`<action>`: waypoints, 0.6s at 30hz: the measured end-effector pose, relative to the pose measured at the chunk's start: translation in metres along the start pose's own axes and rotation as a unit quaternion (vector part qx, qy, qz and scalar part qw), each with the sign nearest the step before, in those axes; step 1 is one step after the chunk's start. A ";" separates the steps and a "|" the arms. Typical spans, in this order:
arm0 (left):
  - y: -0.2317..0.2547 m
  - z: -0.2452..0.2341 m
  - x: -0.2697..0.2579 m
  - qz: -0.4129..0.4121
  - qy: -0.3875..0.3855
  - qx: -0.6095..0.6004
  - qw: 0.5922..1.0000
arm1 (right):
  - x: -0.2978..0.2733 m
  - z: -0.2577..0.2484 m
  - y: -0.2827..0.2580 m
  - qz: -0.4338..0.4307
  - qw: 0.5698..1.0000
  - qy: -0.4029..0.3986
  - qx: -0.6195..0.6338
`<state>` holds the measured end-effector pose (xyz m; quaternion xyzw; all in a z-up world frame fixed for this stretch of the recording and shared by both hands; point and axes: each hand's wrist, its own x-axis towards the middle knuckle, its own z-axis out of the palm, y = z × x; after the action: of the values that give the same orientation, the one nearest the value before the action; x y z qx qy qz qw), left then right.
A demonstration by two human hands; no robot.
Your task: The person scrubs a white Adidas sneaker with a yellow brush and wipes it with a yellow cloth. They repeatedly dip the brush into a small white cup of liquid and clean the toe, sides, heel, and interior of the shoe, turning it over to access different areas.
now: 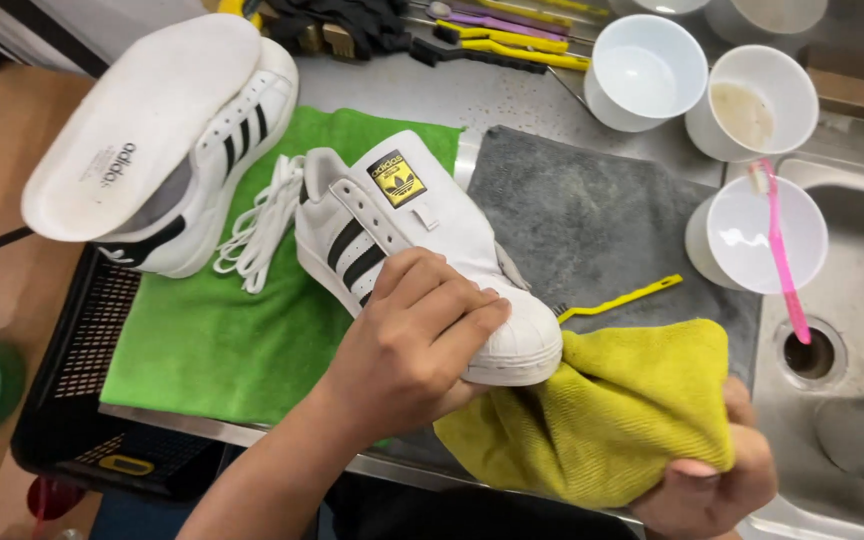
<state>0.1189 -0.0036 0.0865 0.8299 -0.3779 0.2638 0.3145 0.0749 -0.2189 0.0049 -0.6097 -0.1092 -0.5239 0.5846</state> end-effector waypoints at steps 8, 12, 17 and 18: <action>0.004 0.040 -0.002 0.010 -0.012 -0.001 1.000 | 0.027 0.039 -0.021 -0.070 0.873 -0.436 -0.205; 0.004 0.050 -0.005 0.008 -0.014 0.004 1.000 | 0.027 0.033 -0.017 -0.017 0.878 -0.430 -0.209; 0.002 0.059 -0.008 0.010 -0.036 0.025 0.999 | 0.031 0.017 -0.004 0.063 0.895 -0.362 -0.252; 0.001 0.061 -0.010 0.010 -0.053 0.016 0.998 | 0.034 0.014 -0.004 0.102 0.906 -0.329 -0.247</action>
<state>0.1245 -0.0433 0.0395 0.8437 -0.3983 0.2288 0.2779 0.0933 -0.2226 0.0362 -0.8802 -0.1001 -0.2413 0.3961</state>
